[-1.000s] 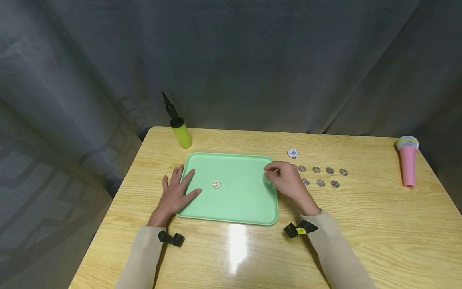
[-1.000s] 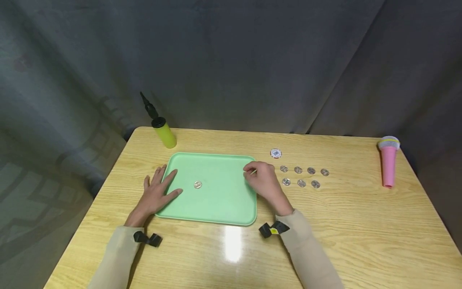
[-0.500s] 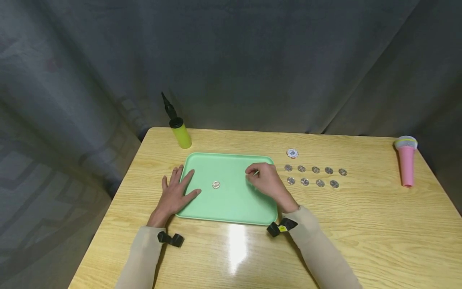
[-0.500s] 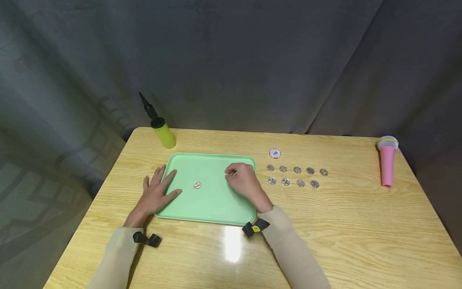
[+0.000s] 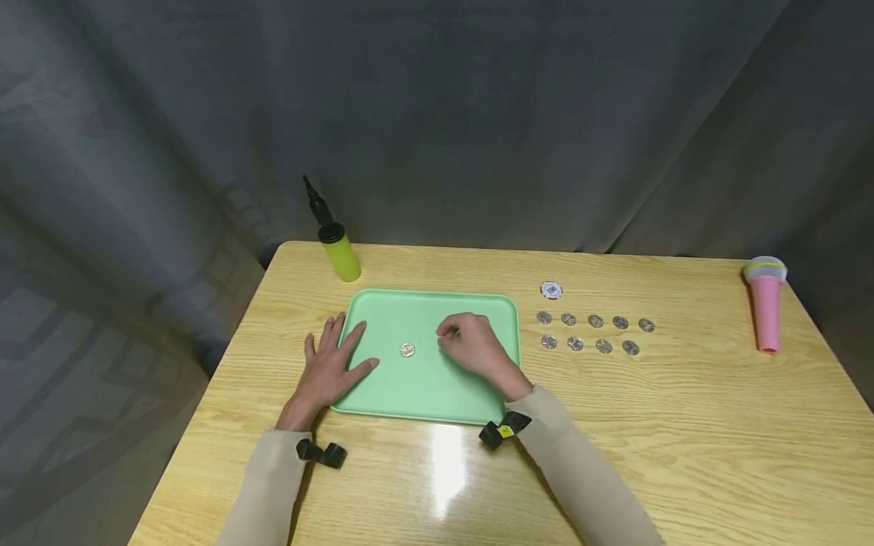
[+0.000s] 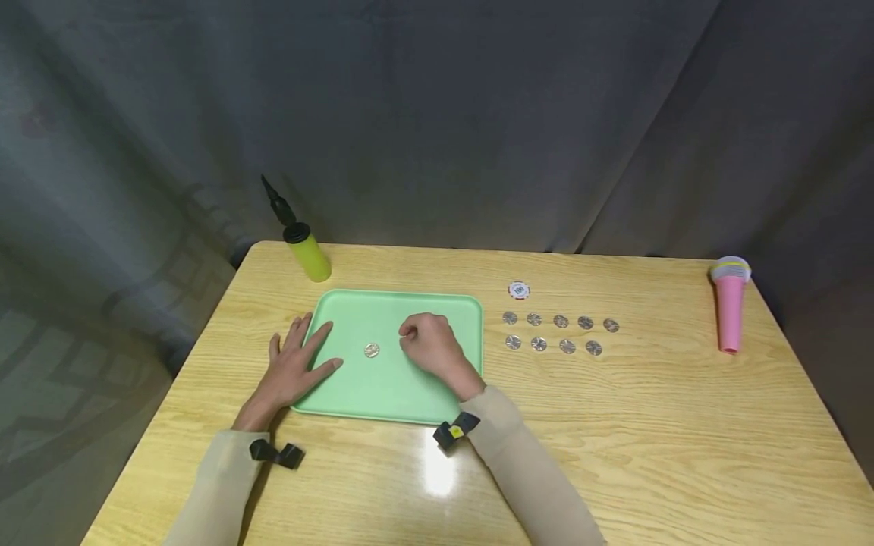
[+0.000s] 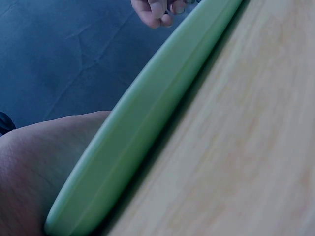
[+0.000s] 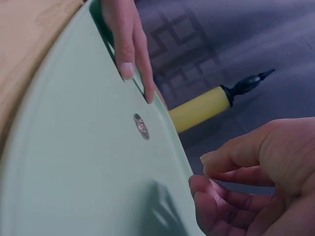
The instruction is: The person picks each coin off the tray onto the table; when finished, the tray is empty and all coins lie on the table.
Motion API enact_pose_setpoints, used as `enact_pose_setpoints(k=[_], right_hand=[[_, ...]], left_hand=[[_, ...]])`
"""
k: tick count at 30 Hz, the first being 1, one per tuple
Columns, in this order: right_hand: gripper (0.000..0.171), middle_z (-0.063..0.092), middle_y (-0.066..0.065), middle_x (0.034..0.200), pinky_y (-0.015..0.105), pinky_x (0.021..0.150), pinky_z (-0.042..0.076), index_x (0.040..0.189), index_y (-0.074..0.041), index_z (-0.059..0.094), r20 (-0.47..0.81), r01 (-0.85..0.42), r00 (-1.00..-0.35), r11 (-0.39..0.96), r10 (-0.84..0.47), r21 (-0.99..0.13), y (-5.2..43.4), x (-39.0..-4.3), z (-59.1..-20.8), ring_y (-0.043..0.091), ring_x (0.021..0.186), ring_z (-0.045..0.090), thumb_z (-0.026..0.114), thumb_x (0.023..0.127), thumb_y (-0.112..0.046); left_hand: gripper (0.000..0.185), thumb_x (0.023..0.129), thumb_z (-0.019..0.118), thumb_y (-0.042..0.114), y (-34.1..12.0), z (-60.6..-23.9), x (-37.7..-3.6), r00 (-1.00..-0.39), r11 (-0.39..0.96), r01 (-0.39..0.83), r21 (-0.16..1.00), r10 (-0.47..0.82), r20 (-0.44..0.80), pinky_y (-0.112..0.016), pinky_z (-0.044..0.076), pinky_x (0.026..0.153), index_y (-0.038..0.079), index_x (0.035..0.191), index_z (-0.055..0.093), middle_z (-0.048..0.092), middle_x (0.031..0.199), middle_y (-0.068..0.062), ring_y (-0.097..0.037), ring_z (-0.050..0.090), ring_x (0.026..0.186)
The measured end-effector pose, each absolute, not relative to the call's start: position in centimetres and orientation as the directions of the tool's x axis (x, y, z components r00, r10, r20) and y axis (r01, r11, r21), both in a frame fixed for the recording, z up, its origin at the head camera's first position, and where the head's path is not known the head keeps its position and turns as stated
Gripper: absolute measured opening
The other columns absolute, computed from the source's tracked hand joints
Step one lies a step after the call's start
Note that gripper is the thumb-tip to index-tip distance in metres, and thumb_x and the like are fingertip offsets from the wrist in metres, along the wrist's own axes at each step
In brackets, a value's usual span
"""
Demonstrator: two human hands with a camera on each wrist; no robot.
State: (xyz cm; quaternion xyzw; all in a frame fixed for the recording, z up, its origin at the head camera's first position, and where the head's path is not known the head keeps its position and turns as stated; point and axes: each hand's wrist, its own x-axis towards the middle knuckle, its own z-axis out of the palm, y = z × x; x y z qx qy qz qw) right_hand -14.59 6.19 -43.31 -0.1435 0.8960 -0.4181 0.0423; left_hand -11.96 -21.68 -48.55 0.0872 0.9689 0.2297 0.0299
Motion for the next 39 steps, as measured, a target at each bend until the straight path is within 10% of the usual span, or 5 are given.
enact_pose_setpoints(k=[39], right_hand=[[0.023, 0.072, 0.009, 0.098, 0.033, 0.082, 0.057, 0.103, -0.004, 0.076, 0.053, -0.304, -0.930, 0.675, -0.365, -0.673, 0.5, -14.2, -45.8, 0.021, 0.092, 0.069, 0.081, 0.081, -0.008]], left_hand=[[0.076, 0.094, 0.061, 0.046, -21.7, -48.6, -12.0, -0.981, 0.885, 0.166, 0.435, 0.194, -0.019, -0.075, 0.001, 0.116, 0.013, 0.157, 0.035, 0.012, 0.168, -0.024, -0.048, 0.008, 0.155]])
